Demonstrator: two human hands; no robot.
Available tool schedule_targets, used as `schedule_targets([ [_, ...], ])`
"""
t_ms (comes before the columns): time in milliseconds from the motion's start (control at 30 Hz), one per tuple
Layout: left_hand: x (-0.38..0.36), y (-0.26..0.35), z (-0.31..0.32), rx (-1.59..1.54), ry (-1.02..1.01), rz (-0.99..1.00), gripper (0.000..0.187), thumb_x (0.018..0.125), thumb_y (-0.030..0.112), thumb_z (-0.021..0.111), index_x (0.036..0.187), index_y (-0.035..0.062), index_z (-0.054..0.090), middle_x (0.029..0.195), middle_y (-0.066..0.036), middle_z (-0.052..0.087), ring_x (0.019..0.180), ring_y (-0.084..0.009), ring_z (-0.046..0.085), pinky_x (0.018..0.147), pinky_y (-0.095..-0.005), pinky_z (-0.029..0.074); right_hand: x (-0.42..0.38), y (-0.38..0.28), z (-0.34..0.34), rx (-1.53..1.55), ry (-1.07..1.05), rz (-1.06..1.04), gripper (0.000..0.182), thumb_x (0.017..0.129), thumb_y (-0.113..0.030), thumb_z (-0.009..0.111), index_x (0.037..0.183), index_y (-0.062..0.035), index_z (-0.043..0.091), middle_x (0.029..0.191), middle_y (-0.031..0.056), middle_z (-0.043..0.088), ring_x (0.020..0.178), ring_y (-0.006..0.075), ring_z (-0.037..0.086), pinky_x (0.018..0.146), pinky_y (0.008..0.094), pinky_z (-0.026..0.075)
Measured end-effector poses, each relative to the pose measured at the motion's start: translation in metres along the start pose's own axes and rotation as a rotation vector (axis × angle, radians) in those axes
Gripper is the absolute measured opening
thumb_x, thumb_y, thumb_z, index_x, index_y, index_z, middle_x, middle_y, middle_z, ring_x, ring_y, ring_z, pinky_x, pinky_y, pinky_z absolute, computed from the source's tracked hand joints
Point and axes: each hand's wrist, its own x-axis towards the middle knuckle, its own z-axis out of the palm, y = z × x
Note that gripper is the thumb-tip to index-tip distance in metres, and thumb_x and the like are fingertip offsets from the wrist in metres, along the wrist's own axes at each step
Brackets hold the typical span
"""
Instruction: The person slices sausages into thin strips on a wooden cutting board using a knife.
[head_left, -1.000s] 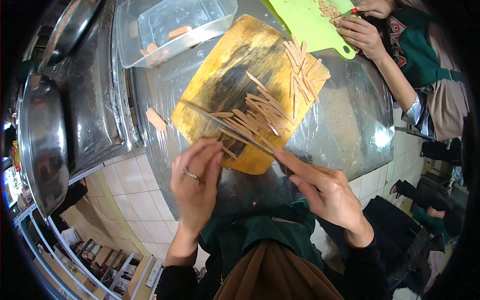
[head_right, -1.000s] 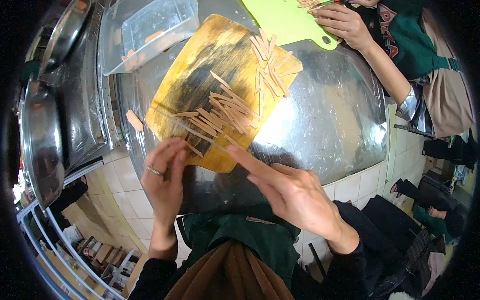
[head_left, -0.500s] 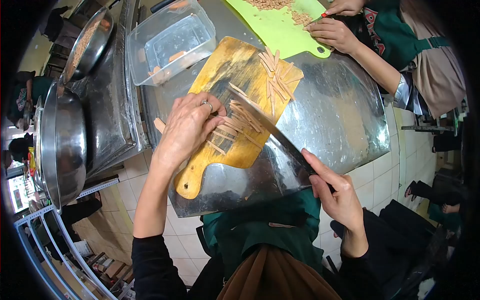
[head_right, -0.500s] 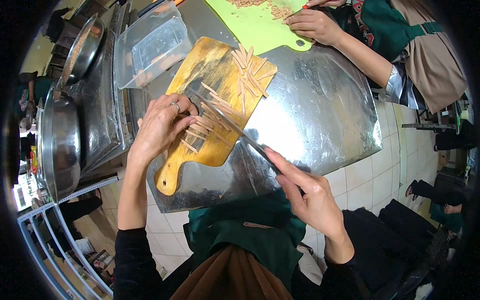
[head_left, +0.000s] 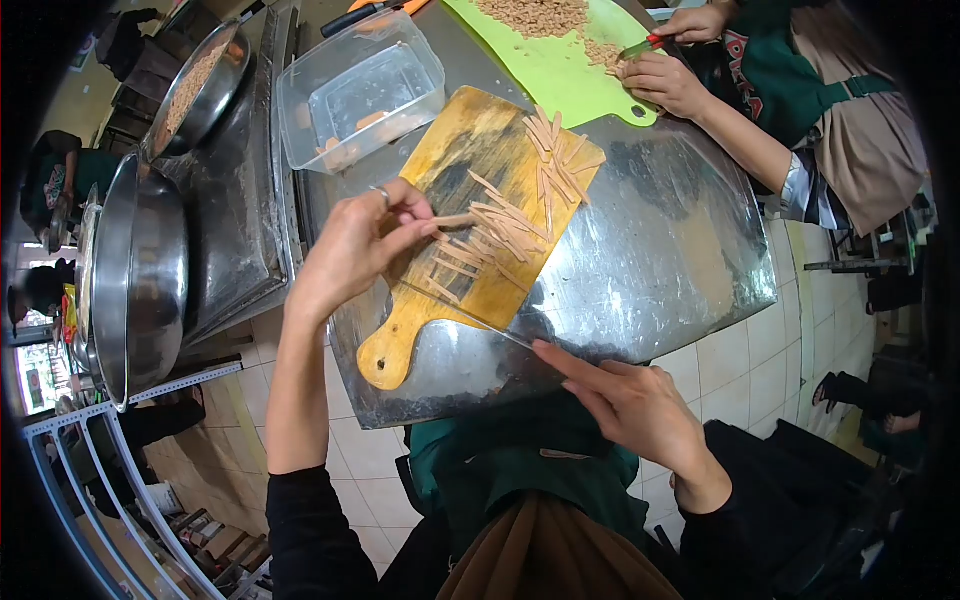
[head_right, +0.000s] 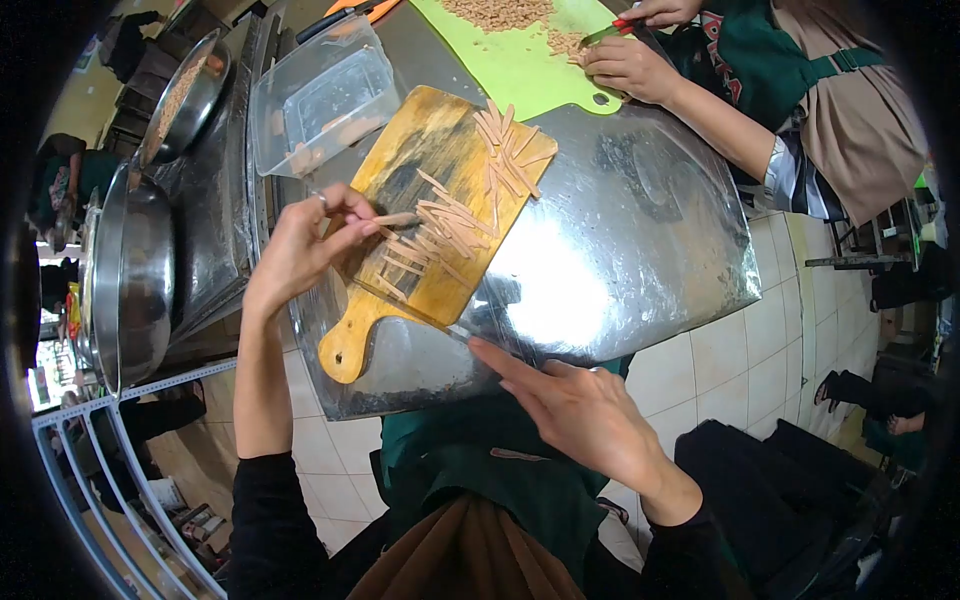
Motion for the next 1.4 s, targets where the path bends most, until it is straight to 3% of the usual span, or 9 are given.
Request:
schedule_targets([
  [200, -0.040, 0.008, -0.028, -0.068, 0.212, -0.027, 0.014, 0.094, 0.010, 0.074, 0.101, -0.0006, 0.069, 0.090, -0.001, 0.067, 0.083, -0.0100, 0.059, 0.079, -0.0274, 0.050, 0.033, -0.004, 0.033, -0.074, 0.197, -0.115, 0.052, 0.103, -0.016, 0.061, 0.153, -0.0235, 0.050, 0.060, 0.0124, 0.062, 0.048, 0.0297, 0.064, 0.043, 0.0398, 0.049],
  [500, -0.039, -0.009, 0.008, -0.064, 0.106, 0.036, 0.016, 0.095, 0.012, 0.072, 0.104, -0.0005, 0.070, 0.086, -0.013, 0.070, 0.079, -0.0212, 0.067, 0.075, -0.0341, 0.053, 0.070, 0.018, -0.001, 0.069, 0.262, -0.028, 0.052, 0.102, -0.015, 0.058, 0.152, -0.0254, 0.051, 0.079, 0.0265, 0.068, 0.068, 0.0436, 0.069, 0.065, 0.0492, 0.055],
  [567, -0.027, -0.008, 0.020, -0.091, 0.041, -0.008, 0.013, 0.096, 0.010, 0.071, 0.104, -0.0004, 0.070, 0.088, -0.006, 0.069, 0.082, -0.0140, 0.064, 0.076, -0.0310, 0.052, 0.075, 0.012, -0.020, 0.202, 0.181, 0.099, 0.050, 0.103, -0.017, 0.058, 0.151, -0.0273, 0.053, 0.085, 0.0264, 0.070, 0.075, 0.0432, 0.071, 0.071, 0.0460, 0.055],
  [700, 0.003, 0.002, 0.033, 0.011, 0.009, 0.023, 0.016, 0.097, 0.013, 0.070, 0.107, -0.0002, 0.069, 0.088, -0.008, 0.070, 0.078, -0.0155, 0.064, 0.074, -0.0325, 0.053, 0.077, 0.027, -0.035, 0.242, 0.242, 0.062, 0.047, 0.105, -0.018, 0.056, 0.151, -0.0260, 0.055, 0.075, 0.0181, 0.067, 0.062, 0.0235, 0.064, 0.070, 0.0367, 0.053],
  [900, 0.033, 0.001, 0.041, 0.033, 0.119, 0.155, 0.018, 0.096, 0.013, 0.070, 0.112, 0.0029, 0.070, 0.100, -0.011, 0.070, 0.084, -0.0195, 0.067, 0.075, -0.0343, 0.053, 0.059, 0.022, -0.047, 0.286, 0.297, 0.098, 0.048, 0.106, -0.016, 0.054, 0.152, -0.0250, 0.053, 0.071, 0.0124, 0.064, 0.059, 0.0139, 0.057, 0.066, 0.0342, 0.052],
  [1067, -0.002, -0.025, 0.008, 0.032, 0.330, 0.199, 0.020, 0.097, 0.003, 0.065, 0.116, 0.0035, 0.071, 0.114, -0.011, 0.067, 0.089, -0.0225, 0.069, 0.079, -0.0357, 0.054, 0.042, 0.015, -0.029, 0.223, 0.162, 0.070, 0.048, 0.104, -0.015, 0.058, 0.151, -0.0216, 0.055, 0.077, 0.0179, 0.069, 0.056, 0.0219, 0.063, 0.066, 0.0359, 0.053],
  [1100, -0.017, -0.028, -0.004, 0.086, 0.326, 0.138, 0.023, 0.098, -0.002, 0.059, 0.117, 0.0033, 0.070, 0.112, -0.012, 0.067, 0.094, -0.0219, 0.069, 0.082, -0.0361, 0.055, 0.042, 0.013, -0.025, 0.185, 0.154, 0.013, 0.046, 0.103, -0.016, 0.058, 0.149, -0.0225, 0.056, 0.083, 0.0213, 0.072, 0.063, 0.0320, 0.070, 0.067, 0.0395, 0.055],
  [1200, -0.056, -0.043, -0.026, 0.316, 0.158, -0.123, 0.028, 0.094, -0.007, 0.057, 0.118, -0.0005, 0.069, 0.118, -0.014, 0.067, 0.105, -0.0267, 0.068, 0.088, -0.0356, 0.055, 0.049, 0.011, -0.016, 0.146, 0.097, 0.006, 0.045, 0.104, -0.018, 0.058, 0.148, -0.0243, 0.058, 0.085, 0.0238, 0.072, 0.071, 0.0381, 0.072, 0.068, 0.0431, 0.056],
  [1400, -0.073, -0.060, -0.007, 0.778, 0.246, 0.117, 0.028, 0.092, 0.001, 0.065, 0.119, 0.0035, 0.067, 0.126, -0.009, 0.068, 0.116, -0.0304, 0.064, 0.093, -0.0409, 0.055, 0.064, 0.015, -0.019, 0.082, 0.169, 0.087, 0.045, 0.103, -0.020, 0.058, 0.148, -0.0264, 0.057, 0.086, 0.0276, 0.071, 0.076, 0.0412, 0.072, 0.068, 0.0446, 0.056],
])
